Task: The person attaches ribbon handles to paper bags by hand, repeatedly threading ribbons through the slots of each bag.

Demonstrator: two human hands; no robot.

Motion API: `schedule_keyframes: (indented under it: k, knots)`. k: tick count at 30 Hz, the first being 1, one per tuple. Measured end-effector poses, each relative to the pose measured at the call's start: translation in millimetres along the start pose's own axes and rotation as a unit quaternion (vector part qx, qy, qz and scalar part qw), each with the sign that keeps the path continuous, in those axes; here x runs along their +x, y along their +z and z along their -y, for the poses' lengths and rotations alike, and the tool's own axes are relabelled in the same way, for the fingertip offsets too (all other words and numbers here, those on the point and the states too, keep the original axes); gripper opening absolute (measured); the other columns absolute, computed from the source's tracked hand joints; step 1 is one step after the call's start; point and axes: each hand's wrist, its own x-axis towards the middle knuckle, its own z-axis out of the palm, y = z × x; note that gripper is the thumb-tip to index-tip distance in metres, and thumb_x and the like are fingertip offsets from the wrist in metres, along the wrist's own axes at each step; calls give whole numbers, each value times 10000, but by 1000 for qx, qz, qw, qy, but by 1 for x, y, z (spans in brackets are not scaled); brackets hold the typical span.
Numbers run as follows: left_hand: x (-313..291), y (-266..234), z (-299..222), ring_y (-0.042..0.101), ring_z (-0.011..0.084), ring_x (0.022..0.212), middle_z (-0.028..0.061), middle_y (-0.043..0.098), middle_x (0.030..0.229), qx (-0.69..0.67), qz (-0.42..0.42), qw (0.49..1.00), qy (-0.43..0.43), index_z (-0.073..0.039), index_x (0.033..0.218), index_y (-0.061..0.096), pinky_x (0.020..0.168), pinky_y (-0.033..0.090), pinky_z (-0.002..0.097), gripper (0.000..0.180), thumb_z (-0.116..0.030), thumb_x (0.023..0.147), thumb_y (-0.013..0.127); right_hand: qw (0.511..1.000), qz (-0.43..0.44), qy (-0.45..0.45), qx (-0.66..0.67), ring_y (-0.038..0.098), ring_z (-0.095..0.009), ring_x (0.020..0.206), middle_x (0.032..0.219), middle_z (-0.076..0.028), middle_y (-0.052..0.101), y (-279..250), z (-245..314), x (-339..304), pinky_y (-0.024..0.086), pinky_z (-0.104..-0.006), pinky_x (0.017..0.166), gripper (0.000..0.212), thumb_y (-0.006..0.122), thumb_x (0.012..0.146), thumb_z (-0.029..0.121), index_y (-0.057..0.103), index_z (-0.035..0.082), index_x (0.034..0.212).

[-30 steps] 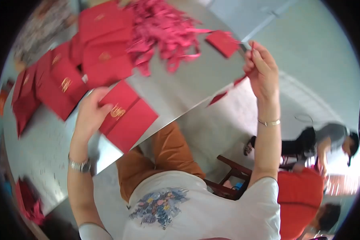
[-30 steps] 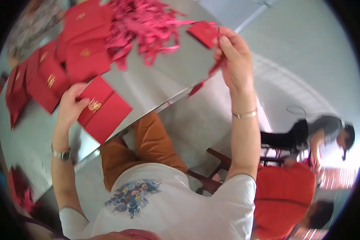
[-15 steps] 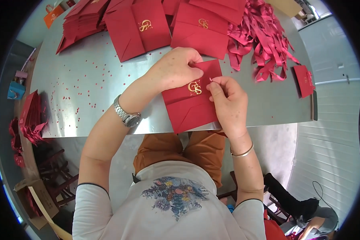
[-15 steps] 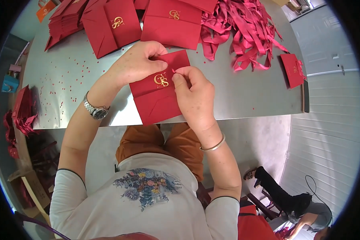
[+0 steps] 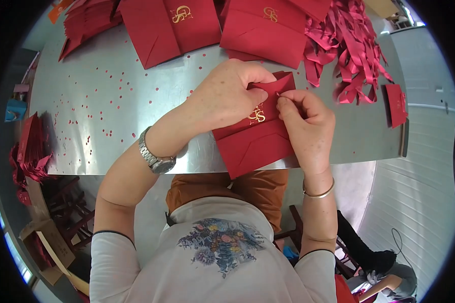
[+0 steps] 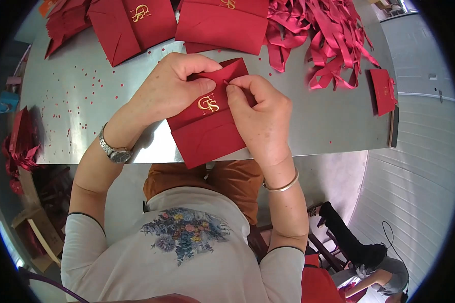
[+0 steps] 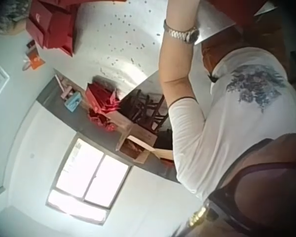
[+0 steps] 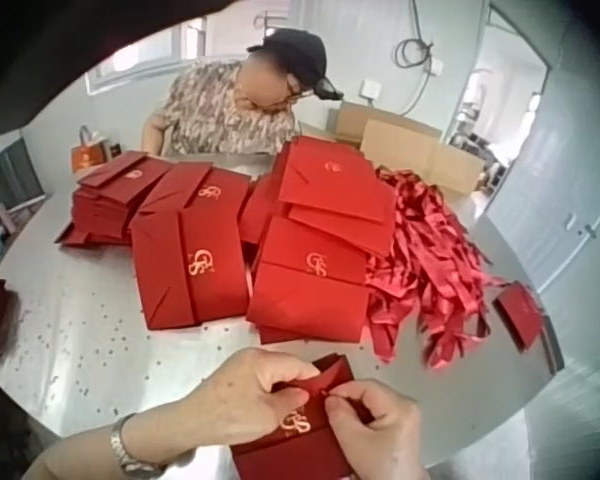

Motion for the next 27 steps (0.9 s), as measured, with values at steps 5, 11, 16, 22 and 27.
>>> schedule_keyframes:
  k: [5,11,16,22,27]
  knots:
    - [-6,4,2,659,344,822,205,678,911,16,-22,1000,14,23,1005,678,730,511,384,242,-33,792,579,999,15,30,39,607,-90,648,739,-83,686,5,-1,3,497,-247,636,80,689,826,62,689,1,877]
    - [-9,8,4,666,266,796,138,686,872,104,-21,993,48,5,1037,662,731,521,327,232,3,810,615,998,29,49,-19,642,-160,632,711,-109,681,4,3,7,511,-288,634,93,672,809,79,692,0,855]
    - [-15,19,4,632,374,768,168,660,854,221,-48,972,68,-38,969,659,657,516,423,213,-5,775,577,982,44,-9,-185,674,-297,669,712,-134,678,8,22,11,528,-369,640,86,644,798,80,682,4,814]
    - [-16,15,3,627,373,774,173,654,848,226,-51,968,95,-49,986,653,661,514,424,225,-8,773,594,983,53,-35,-172,678,-315,725,761,-145,684,4,25,13,531,-388,663,162,661,810,83,640,6,950]
    - [-10,8,4,643,235,780,106,668,847,104,-26,991,76,-19,985,641,702,507,345,146,-42,849,593,993,59,-42,-96,674,-315,730,777,-148,676,0,16,10,527,-388,670,225,701,805,87,600,17,993]
